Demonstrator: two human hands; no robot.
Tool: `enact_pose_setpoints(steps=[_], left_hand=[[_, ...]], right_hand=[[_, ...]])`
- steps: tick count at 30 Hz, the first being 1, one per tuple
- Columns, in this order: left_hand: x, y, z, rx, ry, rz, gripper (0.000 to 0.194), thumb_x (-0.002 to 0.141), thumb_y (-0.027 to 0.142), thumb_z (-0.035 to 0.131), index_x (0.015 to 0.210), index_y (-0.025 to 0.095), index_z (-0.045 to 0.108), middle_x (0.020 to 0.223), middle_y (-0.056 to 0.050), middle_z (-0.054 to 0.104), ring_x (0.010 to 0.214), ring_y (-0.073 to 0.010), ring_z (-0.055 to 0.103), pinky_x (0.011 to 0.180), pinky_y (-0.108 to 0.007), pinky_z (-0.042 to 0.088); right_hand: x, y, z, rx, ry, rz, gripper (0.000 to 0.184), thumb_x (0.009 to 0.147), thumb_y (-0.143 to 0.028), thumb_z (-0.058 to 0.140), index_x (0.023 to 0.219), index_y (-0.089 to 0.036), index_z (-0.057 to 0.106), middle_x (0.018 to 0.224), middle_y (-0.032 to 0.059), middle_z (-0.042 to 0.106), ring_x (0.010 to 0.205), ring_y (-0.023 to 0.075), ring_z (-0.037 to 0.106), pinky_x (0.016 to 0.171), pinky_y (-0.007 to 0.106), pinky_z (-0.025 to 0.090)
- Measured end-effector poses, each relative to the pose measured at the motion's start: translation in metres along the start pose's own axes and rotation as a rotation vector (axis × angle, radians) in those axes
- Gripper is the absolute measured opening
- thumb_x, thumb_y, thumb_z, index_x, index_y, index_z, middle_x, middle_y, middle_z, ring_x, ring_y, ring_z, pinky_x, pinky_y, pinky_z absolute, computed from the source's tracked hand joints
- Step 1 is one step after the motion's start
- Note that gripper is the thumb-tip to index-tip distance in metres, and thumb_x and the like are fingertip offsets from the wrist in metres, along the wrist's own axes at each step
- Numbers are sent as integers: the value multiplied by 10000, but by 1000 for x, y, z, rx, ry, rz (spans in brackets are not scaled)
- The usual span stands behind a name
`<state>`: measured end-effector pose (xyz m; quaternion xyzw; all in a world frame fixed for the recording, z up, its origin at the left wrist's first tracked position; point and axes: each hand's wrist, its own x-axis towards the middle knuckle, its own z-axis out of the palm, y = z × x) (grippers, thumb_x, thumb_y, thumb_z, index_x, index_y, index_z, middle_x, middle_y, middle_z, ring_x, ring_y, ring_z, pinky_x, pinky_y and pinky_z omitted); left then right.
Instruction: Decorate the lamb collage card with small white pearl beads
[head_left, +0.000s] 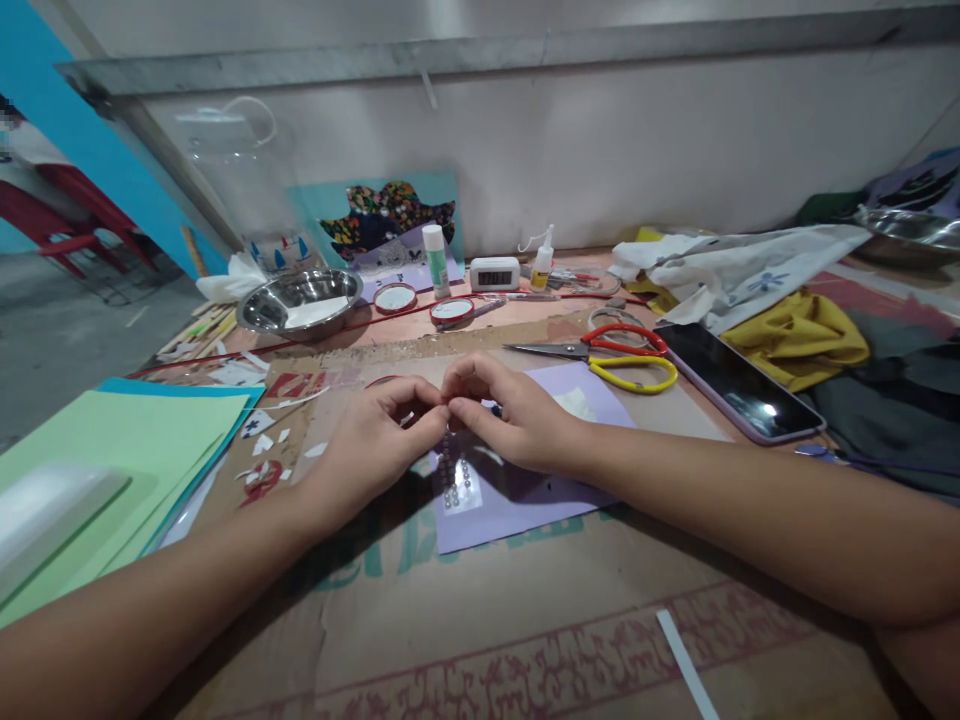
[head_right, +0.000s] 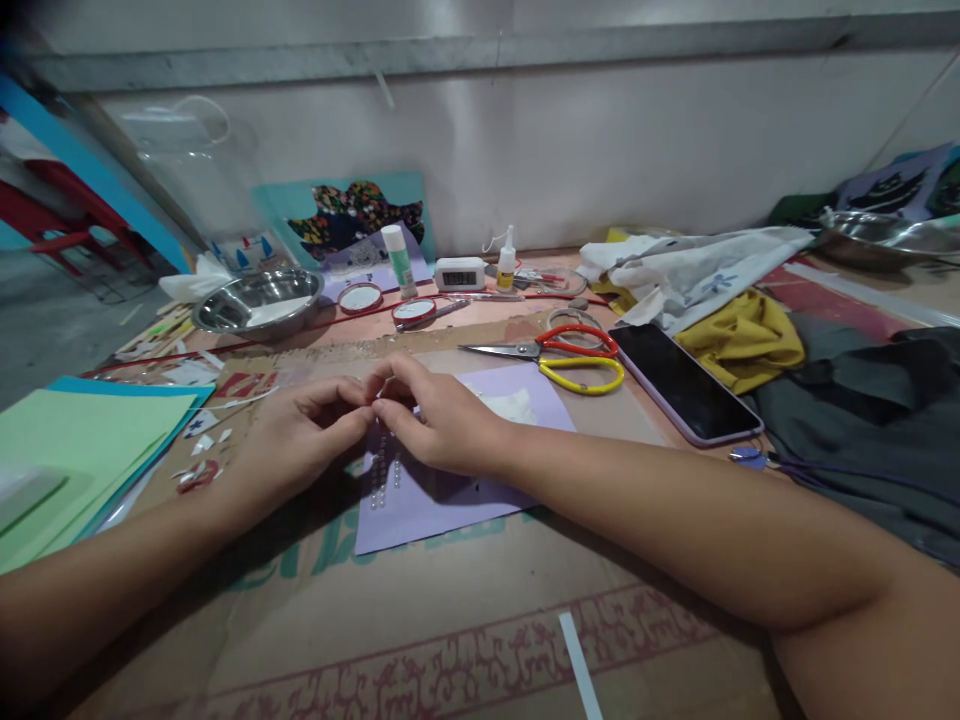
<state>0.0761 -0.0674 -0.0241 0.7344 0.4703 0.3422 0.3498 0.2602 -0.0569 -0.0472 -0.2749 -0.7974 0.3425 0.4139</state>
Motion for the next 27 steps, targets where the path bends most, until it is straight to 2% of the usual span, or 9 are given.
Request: enact_pose_setpoints(steps=[10,19,23,27], left_hand=[[-1,0,0,-1,-6,-26,103,767,245,584,740,196,671,665,25,627,604,-122,552,577,-239,444],[-1,-4,2,-48,33,-23,241,880,403,598,946,228,749,816,-26,721,730,-170,645,632,-263,508],[0,-3,1,-66,20,-26,257,879,406,600,981,227,753,813,-36,728,726,-180,653,621,-271,521],[1,0,0,-67,18,-28,197,847,366,634,915,223,750,806,-30,731,694,-171,649,613,-270,524]], right_hand=[[0,-3,2,-57,1,-25,90,922,-165,494,999,-203,470,826,1,619,742,133,590,701,280,475],[3,3,-1,295,36,96,45,957,-191,460,993,-212,444,752,-29,569,691,118,580,655,268,479],[4,4,-1,314,48,100,45,956,-183,462,993,-206,449,743,-32,563,688,114,572,650,261,470],[3,3,-1,285,49,91,52,955,-168,472,988,-204,455,740,-35,557,677,109,559,643,257,461]])
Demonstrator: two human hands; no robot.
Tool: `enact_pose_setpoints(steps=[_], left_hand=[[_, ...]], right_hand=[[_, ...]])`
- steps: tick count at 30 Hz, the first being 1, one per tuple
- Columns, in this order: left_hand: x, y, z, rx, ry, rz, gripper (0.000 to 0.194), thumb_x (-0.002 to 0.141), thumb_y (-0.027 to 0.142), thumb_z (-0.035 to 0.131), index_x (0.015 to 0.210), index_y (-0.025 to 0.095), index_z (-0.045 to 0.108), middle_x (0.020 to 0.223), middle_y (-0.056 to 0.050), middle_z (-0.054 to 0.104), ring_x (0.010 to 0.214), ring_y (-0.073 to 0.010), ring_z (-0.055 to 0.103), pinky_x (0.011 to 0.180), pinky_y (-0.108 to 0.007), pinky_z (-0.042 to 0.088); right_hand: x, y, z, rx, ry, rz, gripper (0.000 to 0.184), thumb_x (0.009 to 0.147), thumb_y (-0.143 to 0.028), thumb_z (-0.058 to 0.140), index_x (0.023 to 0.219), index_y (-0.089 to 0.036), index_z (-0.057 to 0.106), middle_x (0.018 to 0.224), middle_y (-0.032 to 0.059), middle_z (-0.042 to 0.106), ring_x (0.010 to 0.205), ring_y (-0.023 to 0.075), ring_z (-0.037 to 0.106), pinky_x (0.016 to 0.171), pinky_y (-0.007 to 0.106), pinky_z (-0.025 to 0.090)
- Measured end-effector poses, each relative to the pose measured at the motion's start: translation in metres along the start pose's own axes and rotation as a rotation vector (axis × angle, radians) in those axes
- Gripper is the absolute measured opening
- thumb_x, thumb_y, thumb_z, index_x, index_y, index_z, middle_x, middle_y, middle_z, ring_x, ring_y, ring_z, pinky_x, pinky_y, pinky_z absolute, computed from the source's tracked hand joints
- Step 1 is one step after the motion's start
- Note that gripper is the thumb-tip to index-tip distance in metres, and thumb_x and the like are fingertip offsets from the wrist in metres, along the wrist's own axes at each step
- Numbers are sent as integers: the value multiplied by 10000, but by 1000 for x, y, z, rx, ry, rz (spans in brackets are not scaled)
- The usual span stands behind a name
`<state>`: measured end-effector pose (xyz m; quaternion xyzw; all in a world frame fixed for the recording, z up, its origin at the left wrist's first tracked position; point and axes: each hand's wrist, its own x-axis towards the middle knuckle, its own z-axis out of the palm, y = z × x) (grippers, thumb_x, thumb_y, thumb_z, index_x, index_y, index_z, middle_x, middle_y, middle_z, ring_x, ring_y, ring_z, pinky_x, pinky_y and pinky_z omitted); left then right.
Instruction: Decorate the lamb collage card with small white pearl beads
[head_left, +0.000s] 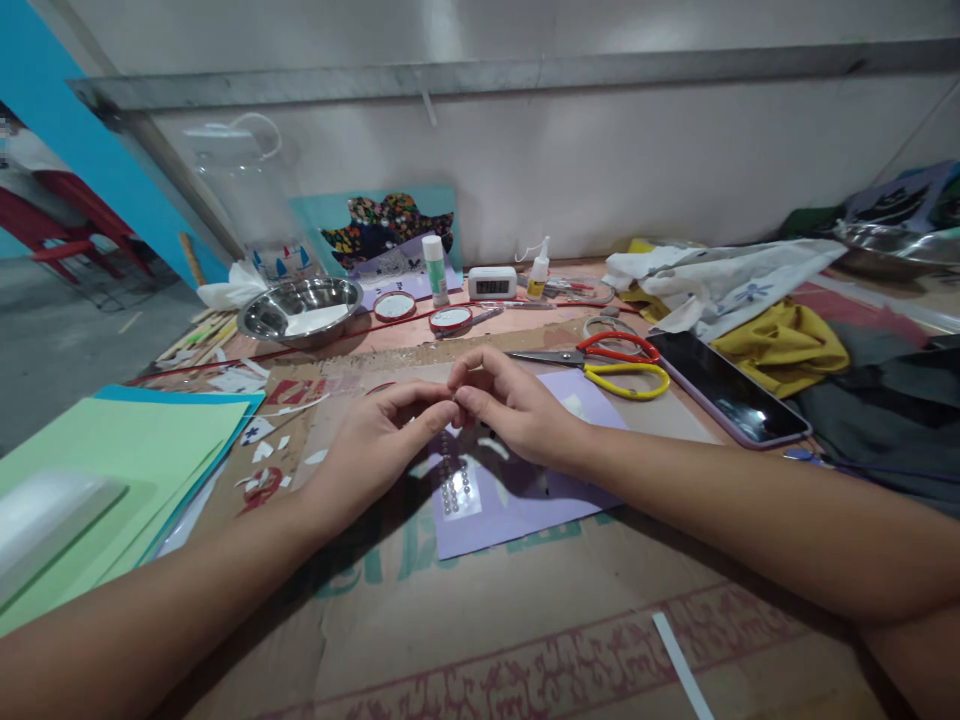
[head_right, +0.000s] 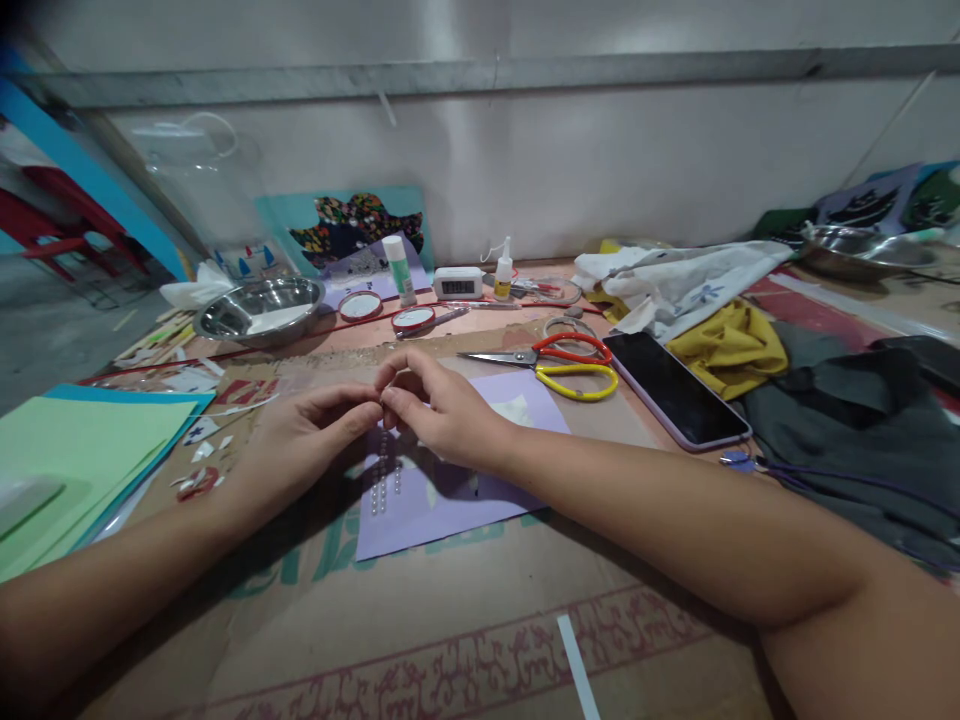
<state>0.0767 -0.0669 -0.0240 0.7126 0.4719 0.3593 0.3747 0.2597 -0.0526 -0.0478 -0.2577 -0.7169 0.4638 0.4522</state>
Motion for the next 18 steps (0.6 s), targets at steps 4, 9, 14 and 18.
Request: enact_pose_setpoints(steps=[4,9,14,18], left_hand=[[1,1,0,17,2,-18,212,863,386,613,858,217,742,763,-26,721,648,-163,632,564,-263,499],[0,0,-1,87,27,-5,205,874,342,567,850,218,730,697,-3,687,612,-153,608,551,-258,473],[1,-1,-2,192,32,65,218,902,334,516,794,213,662,712,5,666,640,-154,592,603,-264,463],[3,-4,-4,361,40,215,177,902,290,498,788,205,604,773,-9,655,718,-164,585,697,-274,470]], right_hand=[[-1,0,0,0,-20,-3,32,972,-190,462,1001,-204,462,784,-20,581,706,113,585,670,270,493],[0,0,2,-23,-6,-18,87,942,-218,544,1007,-195,490,820,-6,613,755,122,624,694,276,519],[0,-1,4,-177,56,-17,101,899,-221,604,965,-190,534,837,-1,643,774,126,647,728,284,529],[-1,-2,4,-276,71,-47,85,886,-179,585,967,-182,558,853,4,659,769,119,640,720,271,525]])
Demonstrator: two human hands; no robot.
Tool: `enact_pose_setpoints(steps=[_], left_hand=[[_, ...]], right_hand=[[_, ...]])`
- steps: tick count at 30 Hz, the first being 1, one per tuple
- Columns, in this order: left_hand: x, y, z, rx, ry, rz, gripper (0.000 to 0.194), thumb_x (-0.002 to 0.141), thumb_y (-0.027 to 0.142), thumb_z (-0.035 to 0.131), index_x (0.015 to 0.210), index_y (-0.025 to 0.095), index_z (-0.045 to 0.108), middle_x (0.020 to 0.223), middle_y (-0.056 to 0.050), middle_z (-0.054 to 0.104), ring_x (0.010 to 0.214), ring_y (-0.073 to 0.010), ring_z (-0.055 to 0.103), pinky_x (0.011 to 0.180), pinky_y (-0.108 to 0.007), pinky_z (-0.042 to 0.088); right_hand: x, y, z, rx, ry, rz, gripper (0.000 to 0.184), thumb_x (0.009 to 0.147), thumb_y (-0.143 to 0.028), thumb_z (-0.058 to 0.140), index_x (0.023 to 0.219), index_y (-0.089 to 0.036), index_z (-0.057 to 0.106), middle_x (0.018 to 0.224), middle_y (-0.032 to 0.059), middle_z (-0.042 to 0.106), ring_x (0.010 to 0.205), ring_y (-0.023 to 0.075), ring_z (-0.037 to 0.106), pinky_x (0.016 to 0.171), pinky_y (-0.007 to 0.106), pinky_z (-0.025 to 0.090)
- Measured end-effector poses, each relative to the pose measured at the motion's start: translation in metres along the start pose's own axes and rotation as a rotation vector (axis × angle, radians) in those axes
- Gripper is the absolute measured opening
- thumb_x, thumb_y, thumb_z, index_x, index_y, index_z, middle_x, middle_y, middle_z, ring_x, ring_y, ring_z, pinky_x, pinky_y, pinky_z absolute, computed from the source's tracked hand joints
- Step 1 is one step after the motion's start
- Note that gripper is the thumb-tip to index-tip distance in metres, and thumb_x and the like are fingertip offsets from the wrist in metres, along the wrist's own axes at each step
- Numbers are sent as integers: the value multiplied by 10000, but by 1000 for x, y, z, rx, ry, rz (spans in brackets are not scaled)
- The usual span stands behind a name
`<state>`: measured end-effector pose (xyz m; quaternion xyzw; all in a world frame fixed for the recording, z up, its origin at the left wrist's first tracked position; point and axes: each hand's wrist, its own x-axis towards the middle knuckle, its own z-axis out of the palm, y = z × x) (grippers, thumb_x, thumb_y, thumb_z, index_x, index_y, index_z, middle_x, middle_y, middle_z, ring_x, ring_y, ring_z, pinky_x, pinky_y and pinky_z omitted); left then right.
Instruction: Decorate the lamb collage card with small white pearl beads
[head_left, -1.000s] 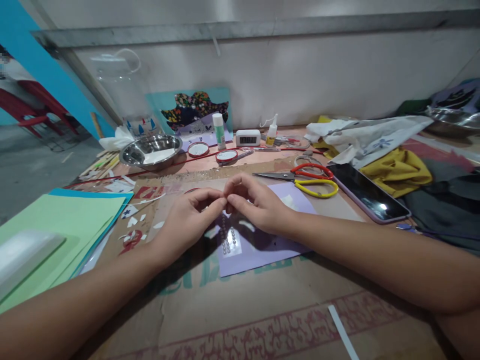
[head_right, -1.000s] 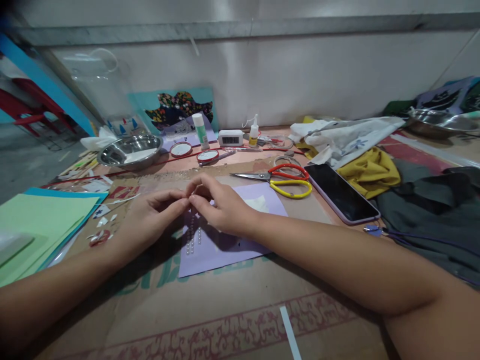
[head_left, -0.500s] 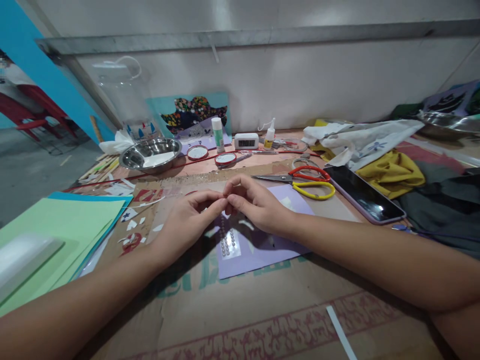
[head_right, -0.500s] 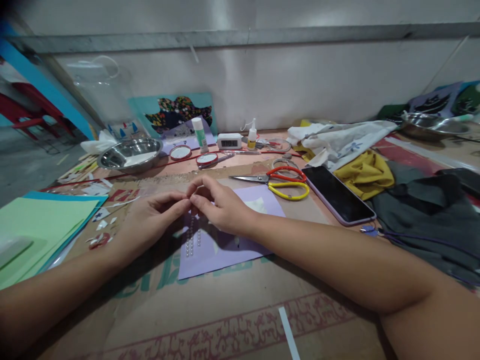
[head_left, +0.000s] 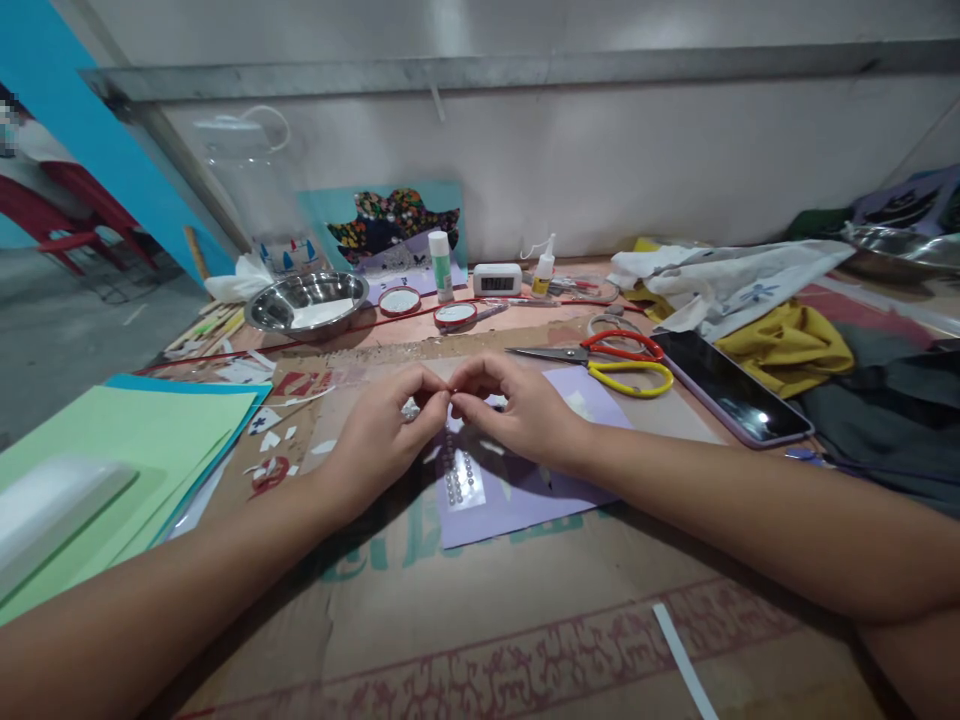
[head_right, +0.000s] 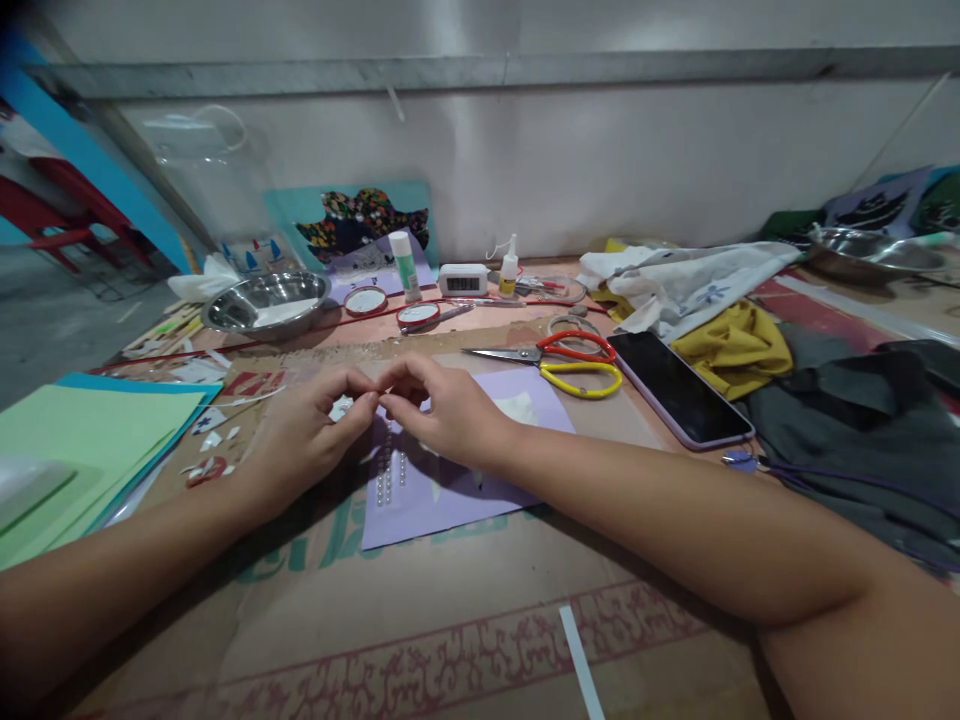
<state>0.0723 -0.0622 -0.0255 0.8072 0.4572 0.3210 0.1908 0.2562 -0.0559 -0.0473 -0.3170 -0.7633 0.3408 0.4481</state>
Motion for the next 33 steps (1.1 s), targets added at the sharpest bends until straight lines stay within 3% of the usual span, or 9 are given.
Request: enact_pose_setpoints(steps=[5,12,19,25,33], left_hand=[[1,-3,0,50,-10,51,193,926,302,481,847,196,622,842,-26,667,788,-179,597,749,-286,471],[0,1,2,-145,-24,-113,279,954,406,487,981,224,696,751,-16,690,715,-183,624,672,-283,483],[0,0,1,-151,-22,-115,252,942,380,518,951,229,720,764,-17,700,681,-174,605,685,-284,484],[1,1,1,-196,-20,-126,258,947,365,488,959,214,698,862,-30,716,779,-186,624,720,-285,485],[0,1,2,-262,8,-149,277,923,331,481,1047,211,698,823,-27,682,708,-163,593,638,-268,485]], right_hand=[[1,6,2,25,10,35,101,876,-190,592,969,-187,551,818,-10,645,735,113,631,706,267,529],[1,3,-1,-82,90,-2,86,881,-193,591,965,-184,607,794,-10,662,727,115,635,697,264,518],[1,-1,-2,-163,116,-50,61,865,-161,593,908,-173,634,763,-9,680,700,109,633,672,242,502],[2,-1,-4,-105,127,7,56,881,-174,575,925,-172,610,784,-2,681,719,113,654,687,249,508],[2,-3,-5,-67,127,25,66,897,-184,544,954,-179,578,764,-11,663,713,114,647,700,264,505]])
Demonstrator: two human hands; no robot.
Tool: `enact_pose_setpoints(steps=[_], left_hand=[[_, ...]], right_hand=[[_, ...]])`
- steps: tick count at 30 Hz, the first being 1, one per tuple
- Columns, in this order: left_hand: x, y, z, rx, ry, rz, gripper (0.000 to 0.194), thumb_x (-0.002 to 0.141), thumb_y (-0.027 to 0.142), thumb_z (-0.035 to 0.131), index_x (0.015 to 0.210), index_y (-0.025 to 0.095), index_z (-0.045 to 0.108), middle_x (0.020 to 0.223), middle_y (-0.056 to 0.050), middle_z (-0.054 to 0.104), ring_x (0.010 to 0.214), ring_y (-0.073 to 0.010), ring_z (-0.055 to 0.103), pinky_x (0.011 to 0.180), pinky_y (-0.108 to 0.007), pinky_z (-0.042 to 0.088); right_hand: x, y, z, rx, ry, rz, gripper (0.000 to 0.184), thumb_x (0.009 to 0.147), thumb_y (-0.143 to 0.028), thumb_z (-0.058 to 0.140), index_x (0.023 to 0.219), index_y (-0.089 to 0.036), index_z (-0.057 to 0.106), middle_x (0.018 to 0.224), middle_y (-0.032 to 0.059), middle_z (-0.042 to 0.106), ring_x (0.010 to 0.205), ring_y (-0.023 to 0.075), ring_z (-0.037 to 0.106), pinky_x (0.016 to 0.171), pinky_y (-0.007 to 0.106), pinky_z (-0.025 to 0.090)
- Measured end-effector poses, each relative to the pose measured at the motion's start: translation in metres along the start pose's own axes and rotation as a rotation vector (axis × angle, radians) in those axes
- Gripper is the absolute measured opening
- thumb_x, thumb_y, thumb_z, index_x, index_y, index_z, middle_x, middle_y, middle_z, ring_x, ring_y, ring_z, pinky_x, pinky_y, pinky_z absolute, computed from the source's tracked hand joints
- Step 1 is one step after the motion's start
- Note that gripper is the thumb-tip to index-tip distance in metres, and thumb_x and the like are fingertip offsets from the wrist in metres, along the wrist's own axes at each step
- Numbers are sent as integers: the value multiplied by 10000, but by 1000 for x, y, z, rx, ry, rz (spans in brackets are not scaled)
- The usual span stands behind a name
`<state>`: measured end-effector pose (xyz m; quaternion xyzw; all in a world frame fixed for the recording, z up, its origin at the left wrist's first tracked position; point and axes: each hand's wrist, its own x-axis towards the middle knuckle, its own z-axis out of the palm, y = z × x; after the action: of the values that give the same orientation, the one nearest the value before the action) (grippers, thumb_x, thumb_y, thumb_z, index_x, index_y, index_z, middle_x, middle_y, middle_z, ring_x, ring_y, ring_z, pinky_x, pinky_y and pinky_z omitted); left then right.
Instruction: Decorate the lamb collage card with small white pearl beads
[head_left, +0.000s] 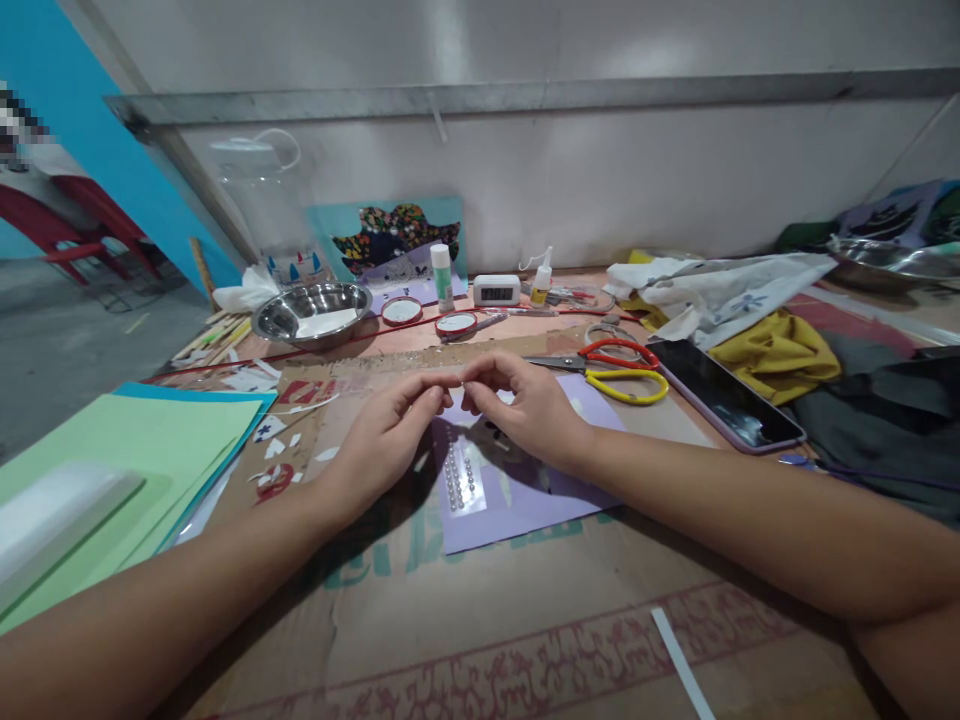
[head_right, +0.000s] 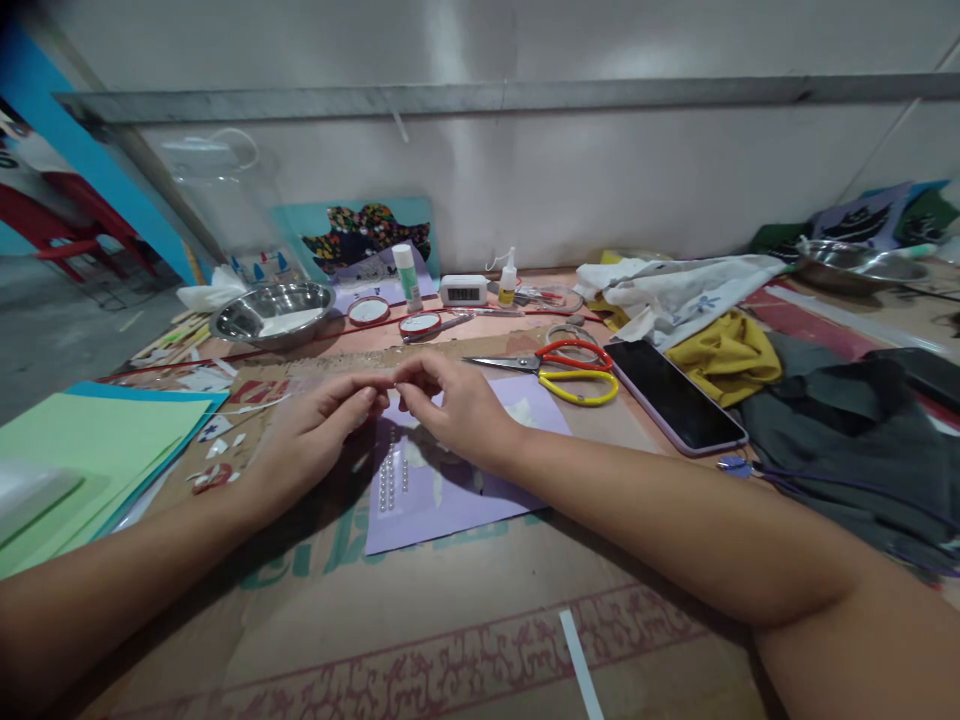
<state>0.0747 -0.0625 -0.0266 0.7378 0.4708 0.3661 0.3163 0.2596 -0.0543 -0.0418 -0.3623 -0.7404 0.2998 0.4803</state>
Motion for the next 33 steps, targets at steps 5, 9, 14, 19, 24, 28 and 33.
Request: enact_pose_setpoints(steps=[5,9,14,19,24,28,33], left_hand=[[3,-2,-7,-7,23,-74,289,904,409,520,944,209,724,745,-14,663,637,-152,593,558,-253,470],[13,5,-27,21,100,-112,265,833,434,645,916,212,764,763,-20,727,683,-167,636,611,-255,503],[28,10,-57,115,158,-55,234,817,427,675,829,218,777,784,-23,746,792,-184,663,707,-255,514],[36,2,-75,137,147,-58,316,781,514,712,887,220,755,856,-23,743,812,-195,651,721,-277,493],[40,-2,-77,65,102,72,264,874,453,599,817,197,622,755,3,606,726,-157,555,688,-273,434],[38,3,-75,215,112,161,376,973,399,393,659,202,458,659,9,471,651,-151,456,625,-281,368],[33,12,-81,400,44,102,528,981,539,307,577,203,367,537,22,378,515,-128,369,527,-288,281]], right_hand=[[0,0,1,8,-15,-7,62,901,-185,533,954,-179,564,752,-15,655,710,111,648,700,260,501],[0,1,1,14,-32,20,65,902,-200,524,960,-184,550,734,-13,648,695,114,639,680,262,500],[1,2,2,8,-46,33,74,894,-196,511,960,-183,542,741,-10,645,681,109,622,679,263,496],[1,3,2,-27,-48,36,68,899,-199,509,958,-188,542,741,-12,655,683,109,625,686,266,480],[0,3,2,-61,-47,36,68,901,-203,518,960,-192,552,734,-12,664,684,117,632,686,273,472],[0,1,2,-65,-59,9,62,904,-197,519,957,-189,549,731,-13,659,673,113,624,681,267,471],[1,-2,2,-32,-82,-31,53,909,-195,519,945,-177,554,732,-8,647,666,106,610,670,254,486]])
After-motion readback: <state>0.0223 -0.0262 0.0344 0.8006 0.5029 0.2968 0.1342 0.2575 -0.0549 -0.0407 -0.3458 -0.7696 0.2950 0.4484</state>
